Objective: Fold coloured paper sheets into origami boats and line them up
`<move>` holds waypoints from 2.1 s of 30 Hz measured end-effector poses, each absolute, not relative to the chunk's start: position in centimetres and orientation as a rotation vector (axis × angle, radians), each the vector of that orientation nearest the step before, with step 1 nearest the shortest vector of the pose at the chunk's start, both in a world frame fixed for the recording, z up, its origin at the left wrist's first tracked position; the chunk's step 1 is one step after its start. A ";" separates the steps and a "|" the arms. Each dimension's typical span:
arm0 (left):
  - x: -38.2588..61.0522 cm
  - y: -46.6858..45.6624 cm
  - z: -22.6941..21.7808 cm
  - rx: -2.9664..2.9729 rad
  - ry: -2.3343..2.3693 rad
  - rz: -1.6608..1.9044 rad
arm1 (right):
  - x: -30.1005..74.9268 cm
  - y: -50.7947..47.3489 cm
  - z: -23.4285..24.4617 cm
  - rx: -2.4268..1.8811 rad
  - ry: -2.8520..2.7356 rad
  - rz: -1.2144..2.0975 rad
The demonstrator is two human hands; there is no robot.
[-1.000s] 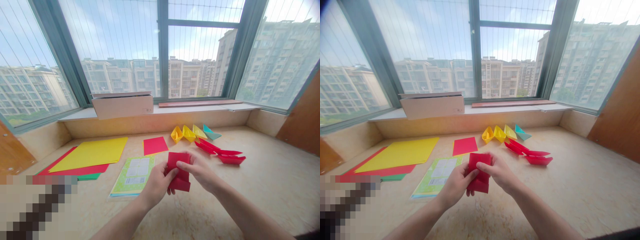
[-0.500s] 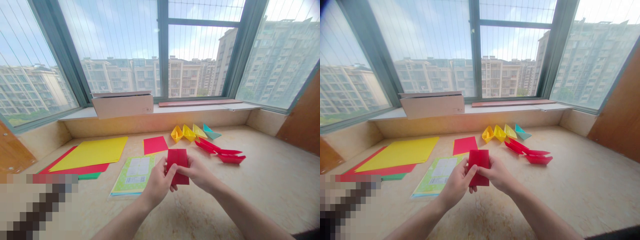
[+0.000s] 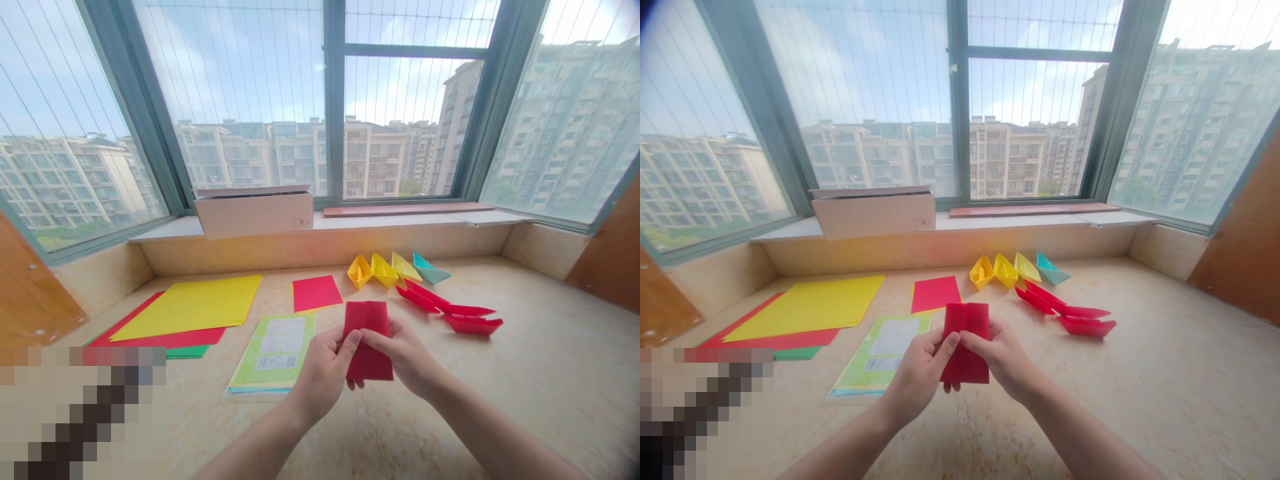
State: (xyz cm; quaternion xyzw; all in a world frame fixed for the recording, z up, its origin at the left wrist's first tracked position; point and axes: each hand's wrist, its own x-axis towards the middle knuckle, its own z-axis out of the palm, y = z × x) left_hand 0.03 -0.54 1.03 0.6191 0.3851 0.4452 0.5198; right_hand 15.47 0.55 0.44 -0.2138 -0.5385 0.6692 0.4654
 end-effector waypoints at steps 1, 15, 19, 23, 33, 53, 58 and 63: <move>0.1 -0.6 1.1 1.479 0.924 1.071 | 15.4 0.5 0.4 -0.517 -1.310 1.652; 0.4 -0.9 1.7 1.345 0.938 1.113 | 15.4 0.4 -0.2 -0.520 -1.272 1.694; 0.3 -0.8 1.7 1.343 0.880 1.132 | 15.6 0.4 0.1 -0.475 -1.244 1.717; 0.2 -1.0 1.8 1.285 0.881 1.186 | 15.7 0.3 0.3 -0.478 -1.229 1.732; 0.2 -0.8 2.1 1.267 0.908 1.237 | 15.9 0.3 0.4 -0.602 -1.143 1.694; -0.4 -0.2 1.9 1.279 0.952 1.083 | 16.2 1.6 0.0 -0.746 -1.219 1.429; -0.7 0.4 1.9 1.277 0.881 1.054 | 16.7 1.7 -0.2 -0.651 -1.293 1.420; -0.7 0.0 2.2 1.328 0.846 1.102 | 17.2 1.6 0.3 -0.596 -1.436 1.399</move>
